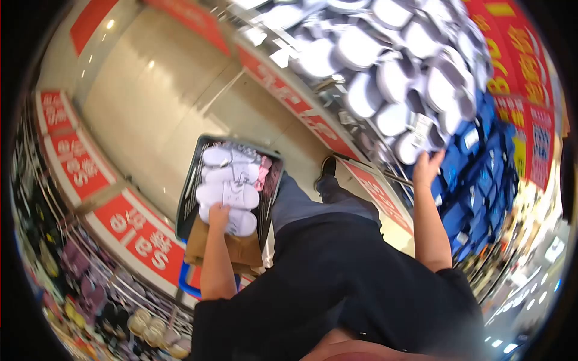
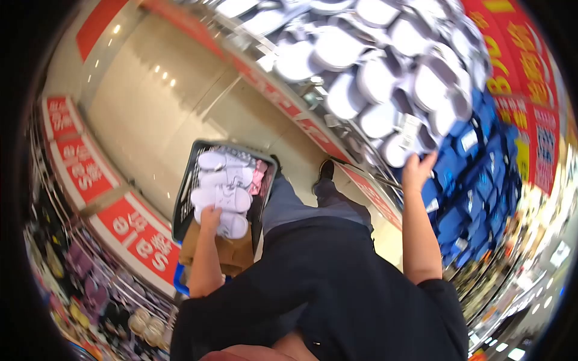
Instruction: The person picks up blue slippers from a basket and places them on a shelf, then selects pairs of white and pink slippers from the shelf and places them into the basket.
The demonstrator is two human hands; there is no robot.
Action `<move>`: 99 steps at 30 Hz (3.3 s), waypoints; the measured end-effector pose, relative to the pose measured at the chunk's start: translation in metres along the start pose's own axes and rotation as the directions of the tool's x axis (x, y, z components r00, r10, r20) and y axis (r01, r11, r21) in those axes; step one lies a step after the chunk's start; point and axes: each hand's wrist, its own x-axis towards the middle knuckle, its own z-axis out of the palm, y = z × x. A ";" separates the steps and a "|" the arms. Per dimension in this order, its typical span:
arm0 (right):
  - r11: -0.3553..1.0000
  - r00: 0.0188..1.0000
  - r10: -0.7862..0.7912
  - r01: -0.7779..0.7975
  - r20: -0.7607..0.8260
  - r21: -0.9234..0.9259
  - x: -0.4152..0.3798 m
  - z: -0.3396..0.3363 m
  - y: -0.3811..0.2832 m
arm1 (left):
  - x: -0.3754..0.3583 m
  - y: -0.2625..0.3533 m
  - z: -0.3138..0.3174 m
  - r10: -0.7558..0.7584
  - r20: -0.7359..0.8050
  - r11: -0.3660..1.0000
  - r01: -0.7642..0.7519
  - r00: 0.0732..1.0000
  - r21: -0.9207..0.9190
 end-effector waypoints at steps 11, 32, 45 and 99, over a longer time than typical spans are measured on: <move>0.968 0.983 -0.098 0.130 -0.152 0.213 -0.017 -0.025 -0.016 | -0.201 0.333 0.053 0.090 0.115 0.778 0.002 0.989 -0.628; 0.311 0.983 0.171 -0.112 0.061 0.944 -0.015 -0.251 0.069 | -0.313 0.585 0.415 0.870 0.457 0.272 -0.952 0.183 -0.137; 0.357 0.983 0.152 -0.149 0.100 0.922 -0.060 -0.300 0.082 | -0.297 0.787 0.585 0.981 0.150 0.132 -0.990 0.124 -0.042; 0.992 0.596 -0.109 0.111 0.795 0.053 -0.030 -0.026 -0.032 | -0.013 0.077 0.114 -0.110 -0.302 0.970 0.169 0.947 0.174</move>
